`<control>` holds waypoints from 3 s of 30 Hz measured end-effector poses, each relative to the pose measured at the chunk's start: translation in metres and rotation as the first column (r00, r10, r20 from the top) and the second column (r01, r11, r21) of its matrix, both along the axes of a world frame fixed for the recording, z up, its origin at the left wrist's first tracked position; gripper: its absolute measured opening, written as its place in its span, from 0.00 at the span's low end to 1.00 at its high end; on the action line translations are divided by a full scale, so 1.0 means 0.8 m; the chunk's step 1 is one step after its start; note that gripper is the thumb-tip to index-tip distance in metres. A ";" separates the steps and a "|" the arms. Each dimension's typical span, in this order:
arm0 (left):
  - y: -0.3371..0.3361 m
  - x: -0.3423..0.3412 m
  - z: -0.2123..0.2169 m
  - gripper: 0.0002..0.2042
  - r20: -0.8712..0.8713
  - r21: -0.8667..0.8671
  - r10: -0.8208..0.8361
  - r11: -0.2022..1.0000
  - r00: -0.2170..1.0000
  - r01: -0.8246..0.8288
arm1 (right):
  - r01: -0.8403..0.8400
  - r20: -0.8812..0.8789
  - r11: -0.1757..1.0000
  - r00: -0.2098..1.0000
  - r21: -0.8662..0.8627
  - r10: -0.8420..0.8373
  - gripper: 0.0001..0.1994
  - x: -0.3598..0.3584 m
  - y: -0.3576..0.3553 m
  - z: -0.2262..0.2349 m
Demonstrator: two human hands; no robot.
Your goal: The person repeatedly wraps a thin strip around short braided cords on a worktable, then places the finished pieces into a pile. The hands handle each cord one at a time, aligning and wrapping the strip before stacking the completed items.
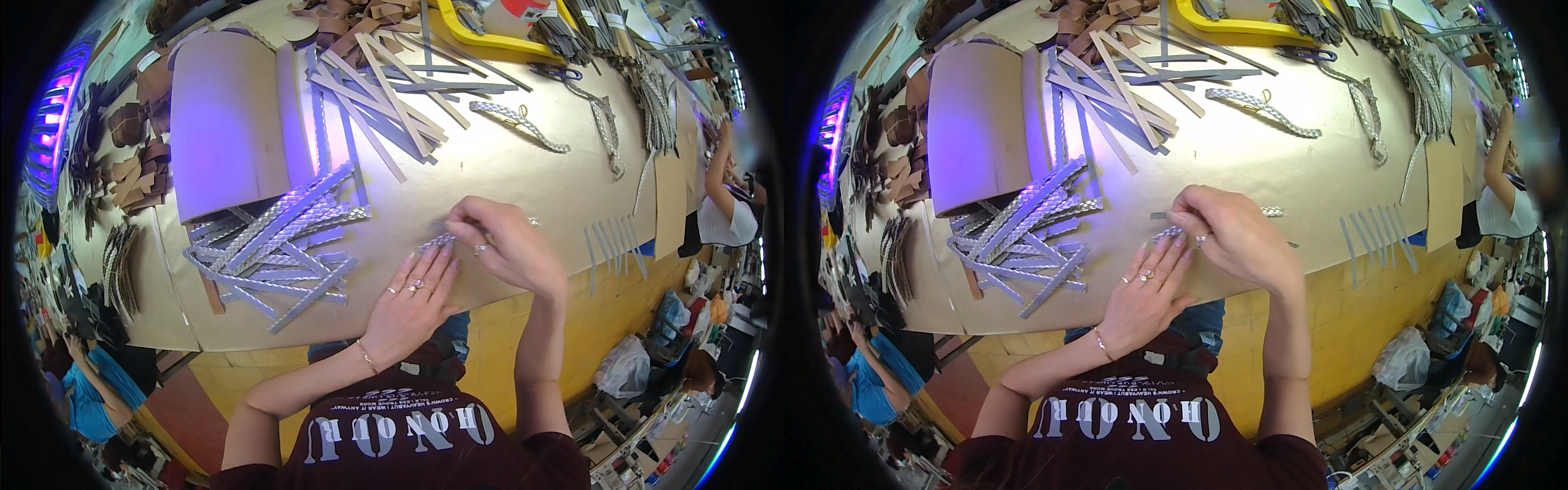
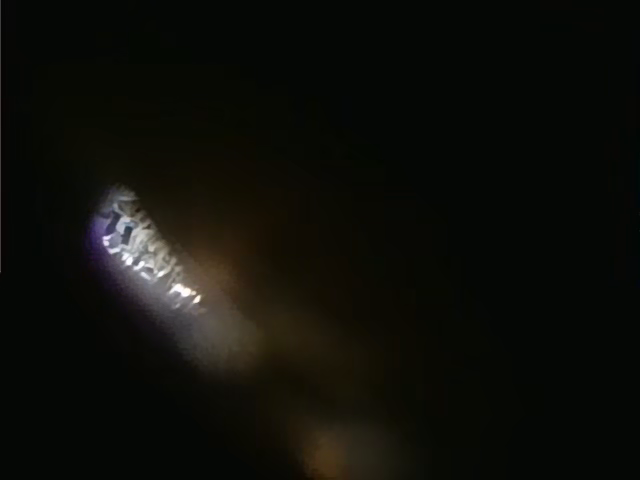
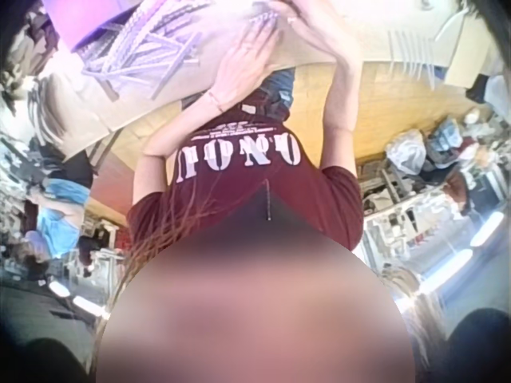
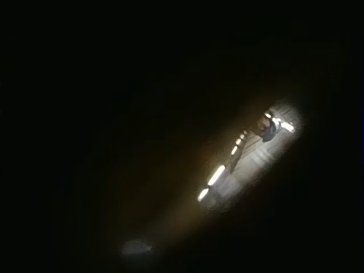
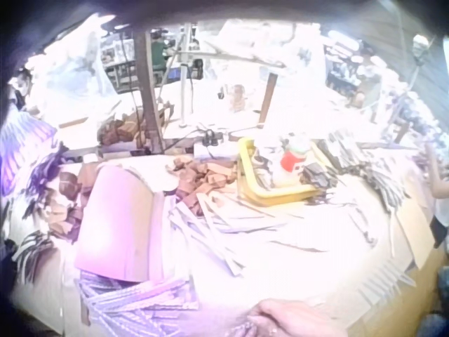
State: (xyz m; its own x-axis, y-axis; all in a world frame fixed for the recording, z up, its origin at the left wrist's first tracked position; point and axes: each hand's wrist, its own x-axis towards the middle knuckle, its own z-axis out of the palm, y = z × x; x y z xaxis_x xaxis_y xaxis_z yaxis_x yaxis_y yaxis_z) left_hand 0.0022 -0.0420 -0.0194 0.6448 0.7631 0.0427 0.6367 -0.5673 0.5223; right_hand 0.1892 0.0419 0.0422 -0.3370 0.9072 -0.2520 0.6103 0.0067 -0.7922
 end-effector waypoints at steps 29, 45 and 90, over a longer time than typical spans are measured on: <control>-0.006 -0.035 0.002 0.20 0.106 0.147 0.261 0.950 0.959 -0.275 | -0.162 0.334 0.986 0.927 -0.048 0.168 0.09 -0.021 0.001 -0.013; 0.008 -0.016 0.006 0.29 -0.035 0.136 0.289 0.950 0.957 -0.282 | -0.135 0.333 0.991 0.935 0.028 0.118 0.08 -0.021 -0.005 -0.017; 0.002 0.010 -0.010 0.33 -0.016 0.013 0.138 0.990 0.990 -0.137 | 0.139 0.305 0.978 0.935 0.156 -0.182 0.12 0.004 -0.038 -0.015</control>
State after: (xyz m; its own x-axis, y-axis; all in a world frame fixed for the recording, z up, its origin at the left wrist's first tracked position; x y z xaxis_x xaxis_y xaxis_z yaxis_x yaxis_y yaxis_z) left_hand 0.0102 -0.0401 -0.0273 0.5346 0.8441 0.0425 0.7175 -0.4798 0.5049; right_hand 0.1923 0.0119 0.0300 -0.1062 0.9744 -0.1981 0.8302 -0.0227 -0.5569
